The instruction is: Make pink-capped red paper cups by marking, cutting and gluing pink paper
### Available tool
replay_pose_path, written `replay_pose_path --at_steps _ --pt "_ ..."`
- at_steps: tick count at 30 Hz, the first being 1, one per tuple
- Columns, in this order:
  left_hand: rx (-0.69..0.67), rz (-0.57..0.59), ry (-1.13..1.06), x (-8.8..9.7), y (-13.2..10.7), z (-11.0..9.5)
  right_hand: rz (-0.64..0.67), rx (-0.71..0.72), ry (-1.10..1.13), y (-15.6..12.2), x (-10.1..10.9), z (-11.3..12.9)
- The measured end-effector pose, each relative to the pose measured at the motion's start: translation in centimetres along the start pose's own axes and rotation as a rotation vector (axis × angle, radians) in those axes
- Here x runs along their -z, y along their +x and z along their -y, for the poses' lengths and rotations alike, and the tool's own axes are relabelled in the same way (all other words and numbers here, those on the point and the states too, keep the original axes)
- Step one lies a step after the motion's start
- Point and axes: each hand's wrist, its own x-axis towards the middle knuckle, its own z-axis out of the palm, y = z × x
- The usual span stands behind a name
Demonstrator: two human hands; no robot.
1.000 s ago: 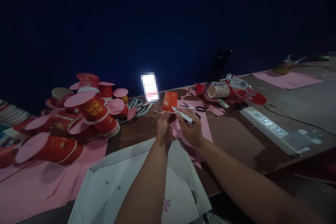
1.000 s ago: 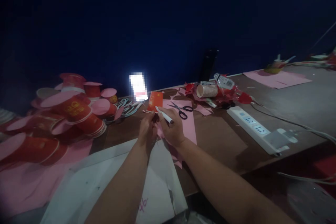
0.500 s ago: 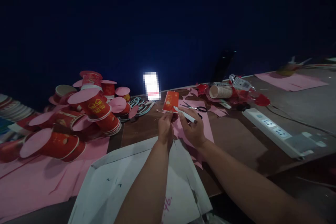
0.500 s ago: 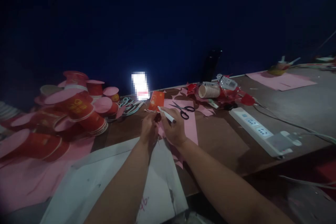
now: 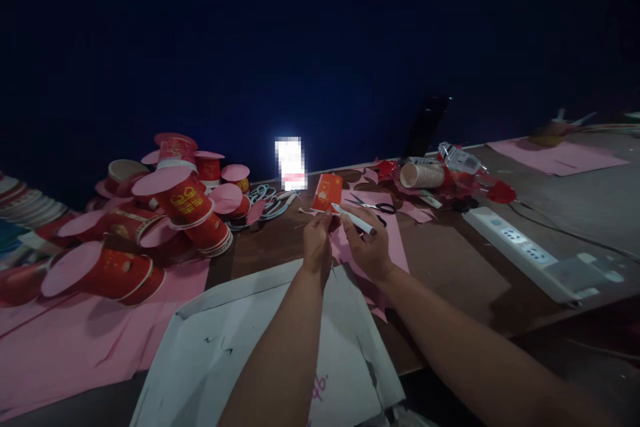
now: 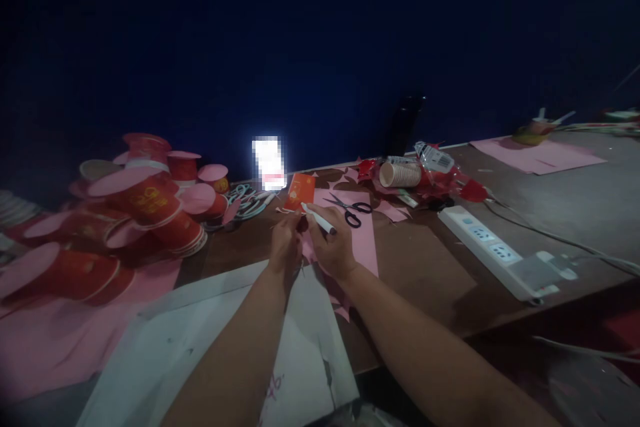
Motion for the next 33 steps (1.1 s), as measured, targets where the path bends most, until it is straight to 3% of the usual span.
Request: replay_pose_path --at_steps 15,33 --pt "-0.012 0.02 0.017 0.66 0.38 0.84 -0.021 0.002 -0.012 0.05 0.03 -0.01" --pt "-0.045 0.028 0.161 0.34 -0.08 0.03 -0.019 0.019 0.0 0.07 -0.01 0.12"
